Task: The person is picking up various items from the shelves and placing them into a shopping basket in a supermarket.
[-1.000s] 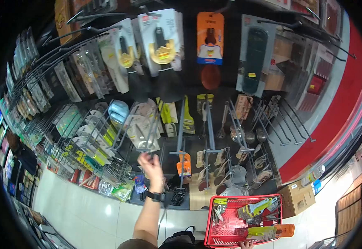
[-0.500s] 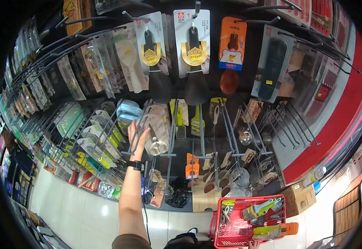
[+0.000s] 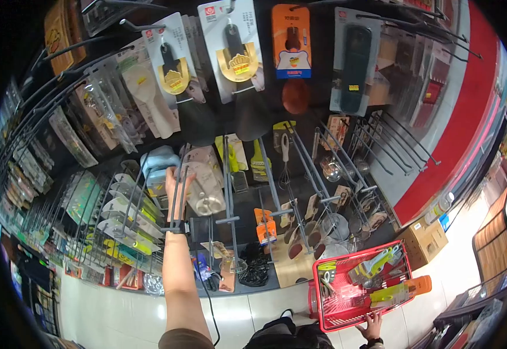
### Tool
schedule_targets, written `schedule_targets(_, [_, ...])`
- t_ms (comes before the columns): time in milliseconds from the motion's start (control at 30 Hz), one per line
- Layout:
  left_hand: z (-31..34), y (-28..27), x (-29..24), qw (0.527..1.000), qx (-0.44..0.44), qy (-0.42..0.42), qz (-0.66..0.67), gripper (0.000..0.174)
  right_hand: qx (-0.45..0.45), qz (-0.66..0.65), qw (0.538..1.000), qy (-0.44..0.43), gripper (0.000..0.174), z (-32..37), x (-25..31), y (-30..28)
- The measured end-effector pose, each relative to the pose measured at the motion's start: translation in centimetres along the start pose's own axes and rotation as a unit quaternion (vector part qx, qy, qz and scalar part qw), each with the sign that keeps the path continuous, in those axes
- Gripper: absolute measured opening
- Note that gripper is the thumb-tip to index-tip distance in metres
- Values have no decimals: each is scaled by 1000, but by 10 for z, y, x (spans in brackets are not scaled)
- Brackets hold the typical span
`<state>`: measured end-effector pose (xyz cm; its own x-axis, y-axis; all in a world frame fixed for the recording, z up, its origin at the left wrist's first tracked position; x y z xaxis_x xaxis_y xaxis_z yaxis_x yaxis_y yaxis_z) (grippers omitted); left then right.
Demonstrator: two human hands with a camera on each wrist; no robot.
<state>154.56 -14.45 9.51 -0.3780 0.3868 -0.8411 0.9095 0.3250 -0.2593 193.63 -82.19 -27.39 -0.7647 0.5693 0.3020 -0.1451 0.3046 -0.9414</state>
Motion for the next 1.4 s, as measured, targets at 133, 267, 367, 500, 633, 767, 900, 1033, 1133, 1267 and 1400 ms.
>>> schedule_targets(133, [-7,0,4,999,-28,-13,-45,38,23,9,1000,20,66,3,-6,5])
schedule_targets(267, [-7,15,10,991,37,-16,128,59,22,26,999,27,61,1,-6,7])
schedule_targets(367, [2,15,3,993,48,-76,73,65,22,28,998,45,60,2,-5,4])
schedule_targets(500, [-11,12,28,966,25,-41,253,29,7,34,999,31,61,0,-2,3])
schedule_targets(633, [10,-7,14,944,34,6,328,32,12,-1,998,60,57,1,-2,0])
schedule_targets(767, [40,-33,-5,956,17,-18,293,34,25,2,998,63,55,-3,4,-7])
schedule_targets(900, [73,-65,-21,964,16,-23,264,32,14,-2,998,64,54,-4,9,-13])
schedule_targets(1033, [94,-94,-26,963,33,-15,267,31,8,-5,998,58,56,-3,9,-10])
schedule_targets(1133, [107,-105,-31,955,52,-8,292,28,-4,-10,999,48,53,-3,7,-12])
schedule_targets(1267, [125,-116,-25,940,71,-28,331,23,12,-13,999,51,55,-4,8,-13])
schedule_targets(1400, [156,-106,-21,938,97,-42,331,22,-2,7,999,34,55,-6,14,-21])
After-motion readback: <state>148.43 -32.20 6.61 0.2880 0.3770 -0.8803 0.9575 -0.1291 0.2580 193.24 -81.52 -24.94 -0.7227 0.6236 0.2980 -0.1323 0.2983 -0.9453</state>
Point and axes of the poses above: each hand's wrist, its own z-axis away from the middle knuckle, its own y-axis out of the palm, x = y × z, the point moved 7 cm from there along -z, towards the middle knuckle, and after that the axes turned 5 degrees about -x, right-handed, at the moved point
